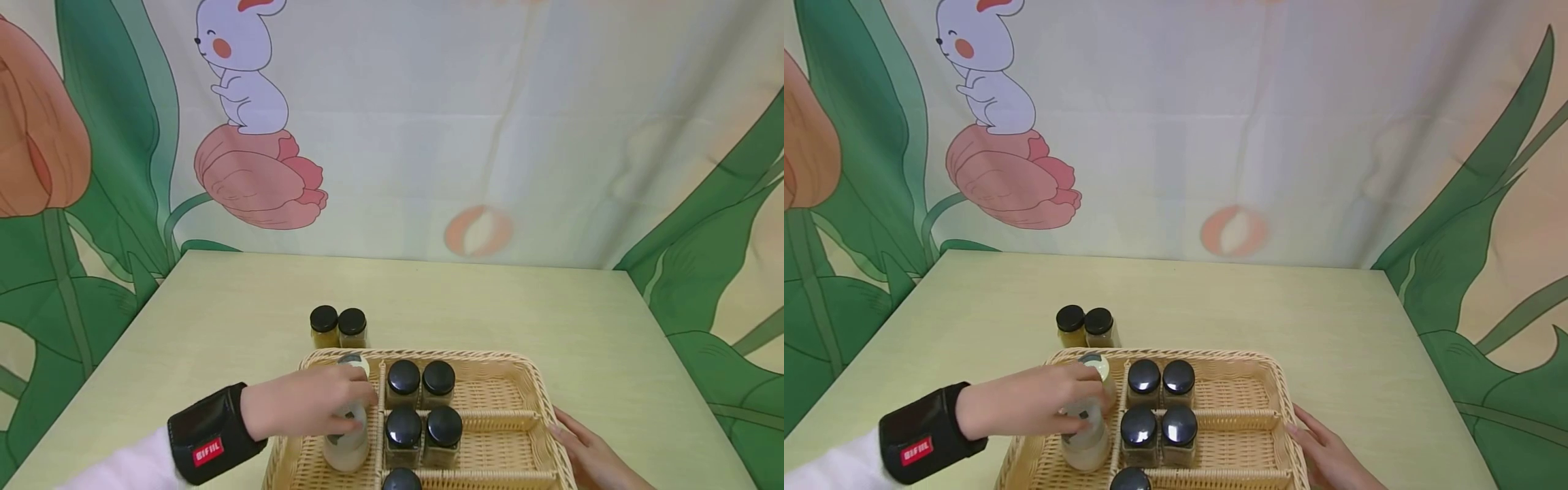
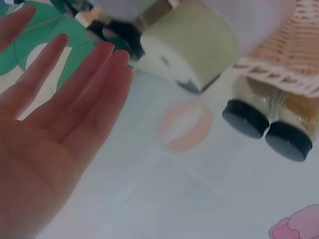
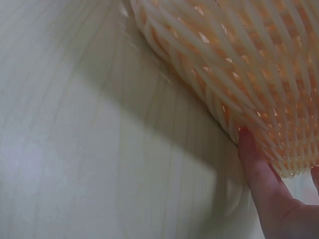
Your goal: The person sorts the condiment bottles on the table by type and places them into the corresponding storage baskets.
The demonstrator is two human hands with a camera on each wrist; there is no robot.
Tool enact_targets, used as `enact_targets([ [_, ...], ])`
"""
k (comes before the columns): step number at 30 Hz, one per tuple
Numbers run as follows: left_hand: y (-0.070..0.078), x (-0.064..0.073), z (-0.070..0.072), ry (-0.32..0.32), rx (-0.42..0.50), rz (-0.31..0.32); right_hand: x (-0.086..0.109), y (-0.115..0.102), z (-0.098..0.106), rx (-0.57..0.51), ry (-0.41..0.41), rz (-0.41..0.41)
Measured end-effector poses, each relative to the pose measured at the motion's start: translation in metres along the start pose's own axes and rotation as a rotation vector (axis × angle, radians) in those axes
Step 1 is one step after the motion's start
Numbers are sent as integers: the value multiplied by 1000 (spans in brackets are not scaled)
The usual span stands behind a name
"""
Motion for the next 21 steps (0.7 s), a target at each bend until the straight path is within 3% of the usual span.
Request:
enact_targets([
  [8, -14, -11, 22, 76, 3, 51, 0, 1, 1, 1, 11, 2],
  [13, -26, -16, 30, 149, -1, 37, 0, 0, 1, 0, 14, 3],
  [21, -59, -22, 35, 224, 32, 103, 0, 0, 0, -16, 7, 0],
])
Point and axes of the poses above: each hand's wrist, its own x-axis away from the middle knuckle, its own z-axis out of the back of the hand, y = z × x, the point moved 8 cm from there along -x, towards the middle knuckle, and after that the axes turned 13 degrees about y, right-handed, at the moved point
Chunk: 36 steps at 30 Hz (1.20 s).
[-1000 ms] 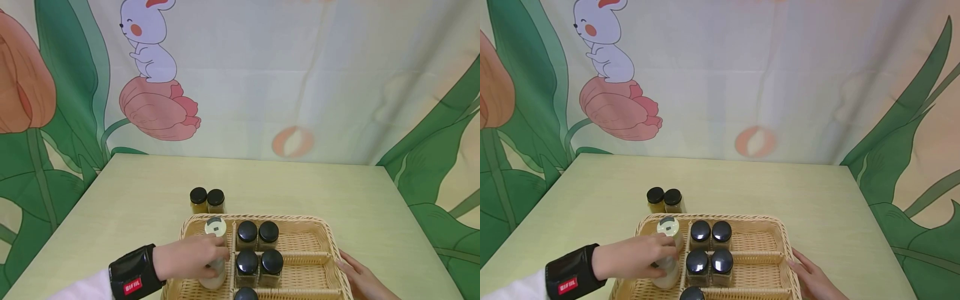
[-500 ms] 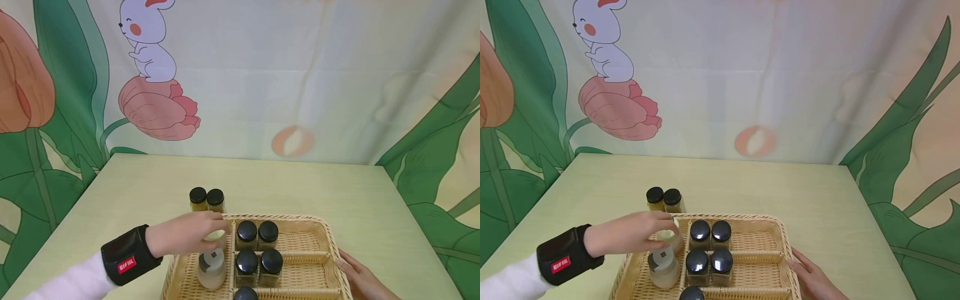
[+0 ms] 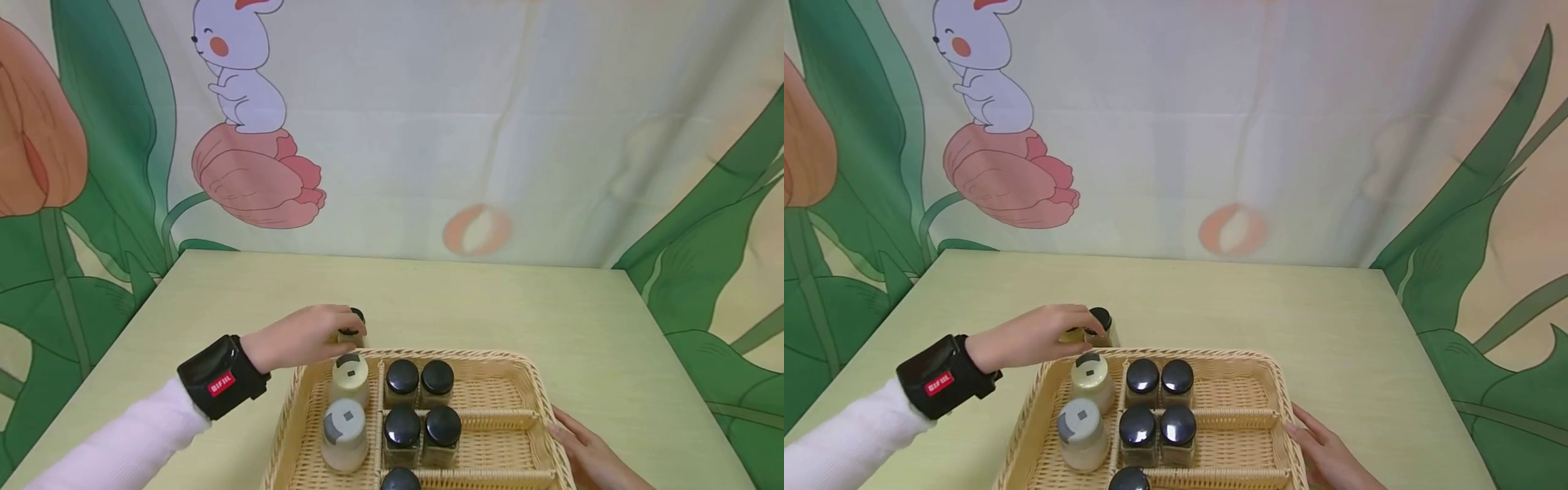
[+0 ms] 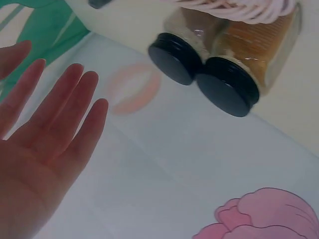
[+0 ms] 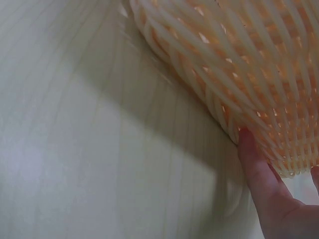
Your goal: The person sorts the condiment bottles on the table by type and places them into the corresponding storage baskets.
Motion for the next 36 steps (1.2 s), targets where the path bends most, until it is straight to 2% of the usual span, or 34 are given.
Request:
enact_targets([
  [7, -20, -6, -3, 20, -1, 37, 1, -1, 0, 10, -6, 12],
  [15, -36, -12, -13, 27, -19, 78, 1, 0, 1, 18, -1, 2],
  [28, -58, -19, -30, -17, -45, 169, 0, 0, 1, 19, -3, -5],
  [36, -62, -18, -36, -61, -92, 171, 0, 0, 1, 8, -13, -6],
])
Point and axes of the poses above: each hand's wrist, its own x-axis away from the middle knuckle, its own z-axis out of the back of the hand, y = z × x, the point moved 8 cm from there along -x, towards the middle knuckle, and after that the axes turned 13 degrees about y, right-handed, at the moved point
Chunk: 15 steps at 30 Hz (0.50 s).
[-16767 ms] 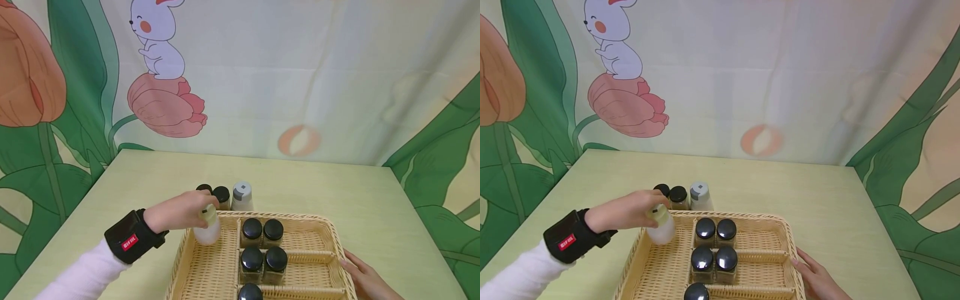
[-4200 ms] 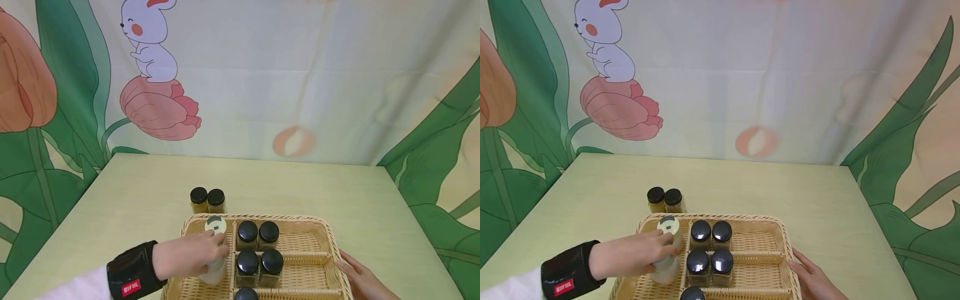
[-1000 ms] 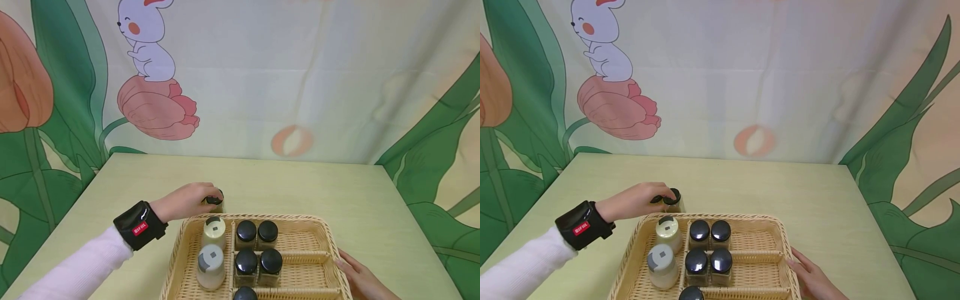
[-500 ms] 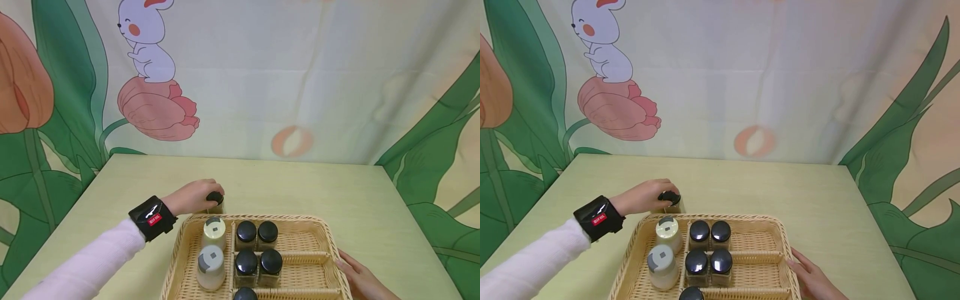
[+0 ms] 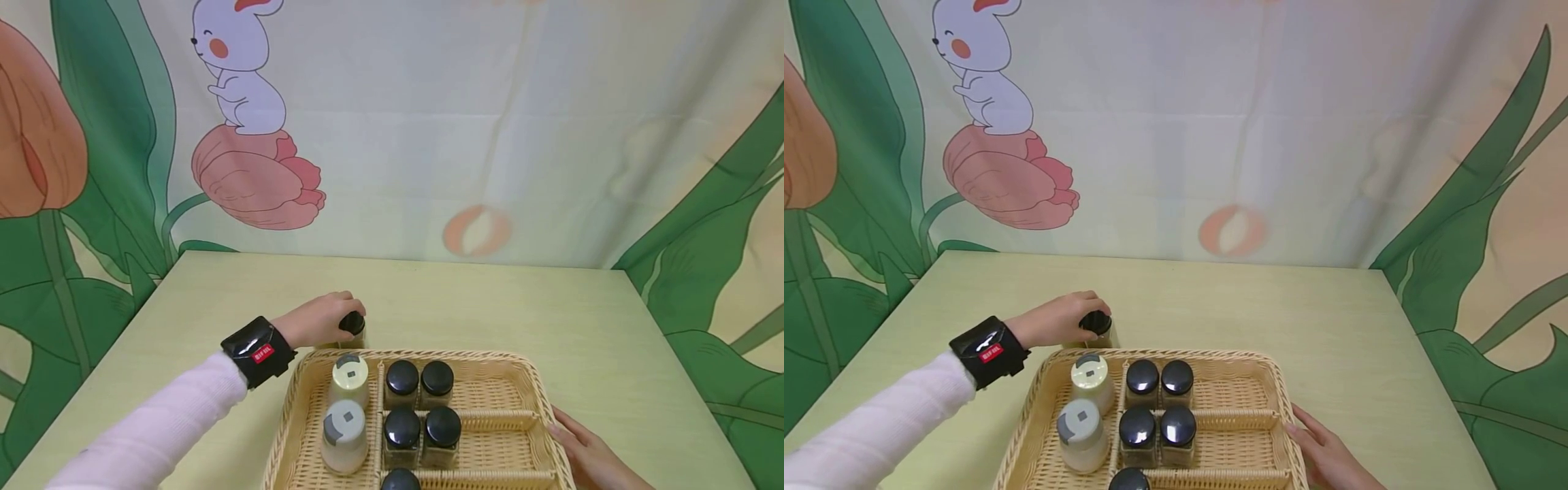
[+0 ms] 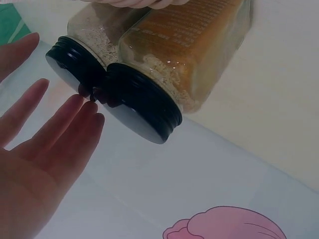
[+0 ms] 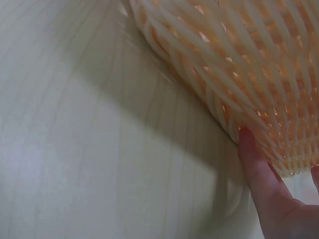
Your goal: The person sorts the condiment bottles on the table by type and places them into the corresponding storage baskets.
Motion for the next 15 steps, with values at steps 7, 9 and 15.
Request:
enact_targets([
  [7, -6, -5, -5, -24, -1, 11, -2, -1, 1, 6, 6, 9],
  [9, -6, -7, -6, -29, -1, 7, -2, 0, 1, 3, 4, 8],
  [15, -9, -12, -14, -68, 1, 23, -2, 2, 2, -5, 23, -17],
])
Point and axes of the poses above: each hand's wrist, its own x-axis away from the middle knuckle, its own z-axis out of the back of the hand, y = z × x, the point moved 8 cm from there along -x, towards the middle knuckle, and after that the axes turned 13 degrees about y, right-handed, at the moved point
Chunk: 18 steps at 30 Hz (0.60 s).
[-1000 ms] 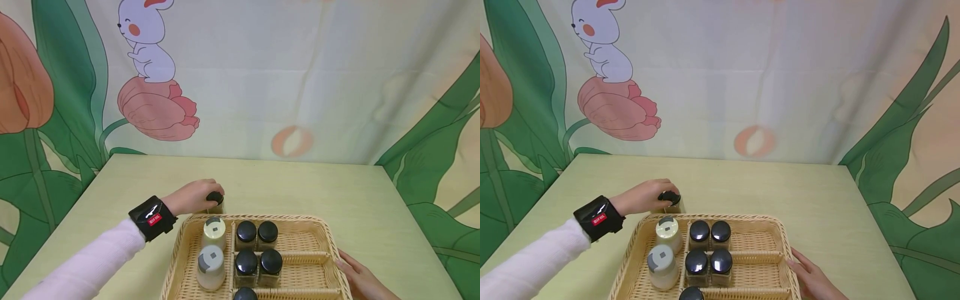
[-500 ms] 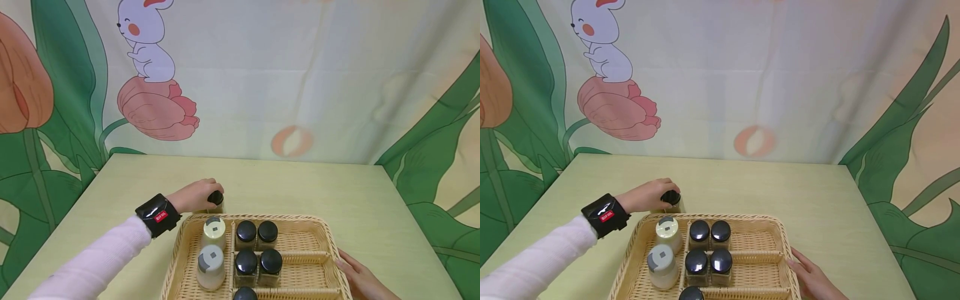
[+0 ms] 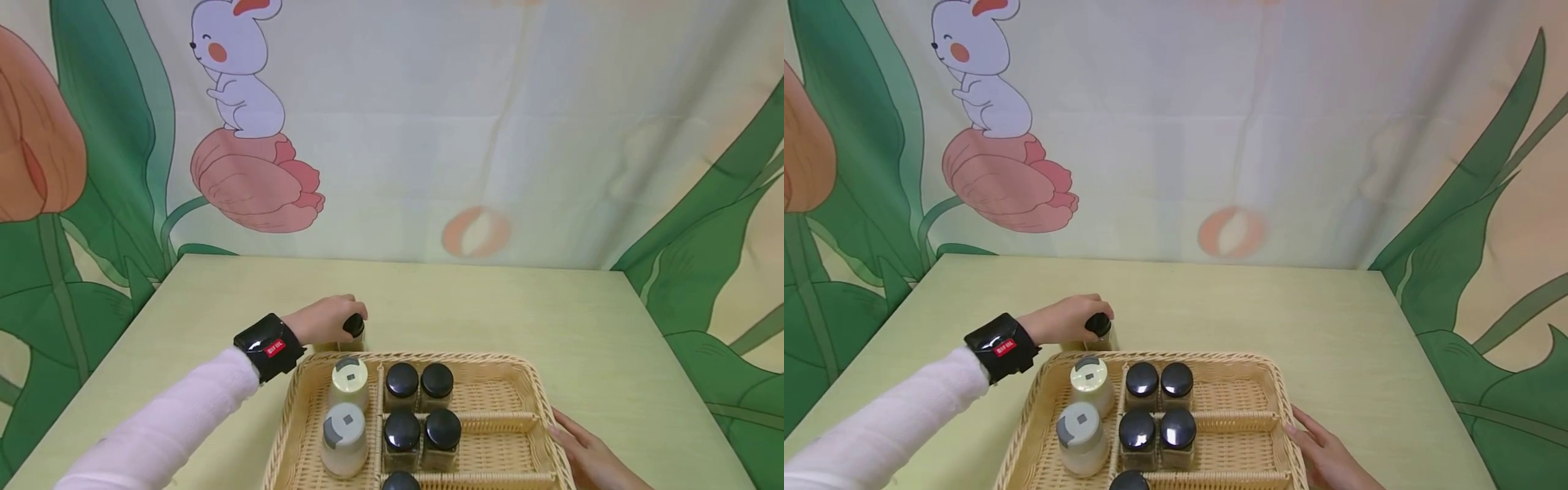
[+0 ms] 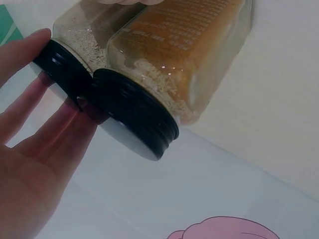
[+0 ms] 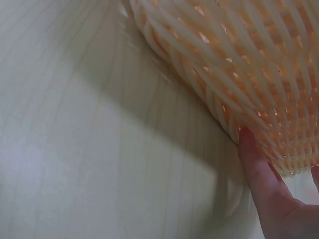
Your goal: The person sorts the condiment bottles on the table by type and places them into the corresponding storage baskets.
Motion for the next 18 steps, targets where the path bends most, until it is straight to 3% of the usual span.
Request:
enact_targets([
  [9, 0, -5, -9, -43, -41, -8, -1, 0, -1, -4, -39, 24],
  [18, 0, -8, -12, -76, -23, -17, 0, 0, 0, -1, -9, 24],
])
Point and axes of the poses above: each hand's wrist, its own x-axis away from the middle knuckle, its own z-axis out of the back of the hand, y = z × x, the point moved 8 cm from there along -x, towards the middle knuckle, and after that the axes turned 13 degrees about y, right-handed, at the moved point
